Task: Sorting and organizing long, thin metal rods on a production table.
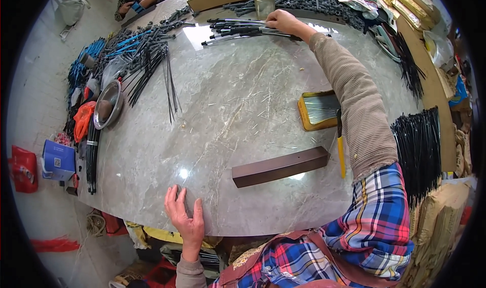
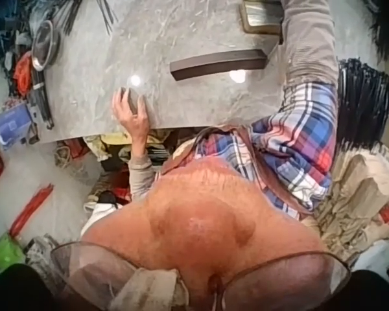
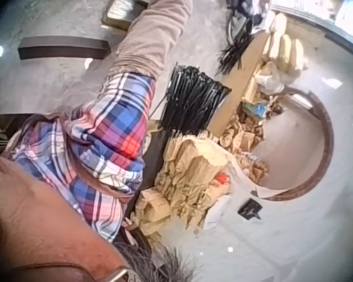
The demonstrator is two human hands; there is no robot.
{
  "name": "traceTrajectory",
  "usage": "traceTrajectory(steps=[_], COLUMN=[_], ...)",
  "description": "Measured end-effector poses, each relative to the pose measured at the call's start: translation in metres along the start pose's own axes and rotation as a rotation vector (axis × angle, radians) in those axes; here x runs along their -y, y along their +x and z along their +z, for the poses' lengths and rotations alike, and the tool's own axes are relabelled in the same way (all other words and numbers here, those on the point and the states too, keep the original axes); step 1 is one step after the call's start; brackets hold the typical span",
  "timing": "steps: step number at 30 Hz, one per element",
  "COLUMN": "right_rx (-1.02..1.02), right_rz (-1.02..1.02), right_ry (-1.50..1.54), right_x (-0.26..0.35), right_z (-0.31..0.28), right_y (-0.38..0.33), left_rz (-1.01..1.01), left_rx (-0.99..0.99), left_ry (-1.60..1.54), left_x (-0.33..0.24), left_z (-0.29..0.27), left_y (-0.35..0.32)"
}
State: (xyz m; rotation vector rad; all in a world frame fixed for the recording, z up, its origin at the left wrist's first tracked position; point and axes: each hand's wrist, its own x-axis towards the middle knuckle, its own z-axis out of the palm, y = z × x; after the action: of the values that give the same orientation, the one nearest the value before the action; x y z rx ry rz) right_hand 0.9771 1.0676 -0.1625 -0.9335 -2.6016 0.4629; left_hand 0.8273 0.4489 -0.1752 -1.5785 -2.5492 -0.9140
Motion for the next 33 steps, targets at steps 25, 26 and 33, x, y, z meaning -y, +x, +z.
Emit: traceTrajectory(steps=[25,26,33], right_rx=[0.074,0.142,0.178], right_rz=[-0.130,-0.110,-0.186], right_ry=[-0.389,-0.409,-0.454], right_x=[0.019,0.019,0.025], right_z=[-0.024,-0.024,-0.017], right_y=[-0.032,-0.026,-0.025], left_rz=[0.016,0.016,0.008], left_rx=[-0.002,-0.002,-0.005], left_ry=[0.007,0.009,-0.001], left_x=[0.000,0.001,0.001], left_z=[0.002,0.002,0.000], left_y=[-0.001,-0.001,0.000])
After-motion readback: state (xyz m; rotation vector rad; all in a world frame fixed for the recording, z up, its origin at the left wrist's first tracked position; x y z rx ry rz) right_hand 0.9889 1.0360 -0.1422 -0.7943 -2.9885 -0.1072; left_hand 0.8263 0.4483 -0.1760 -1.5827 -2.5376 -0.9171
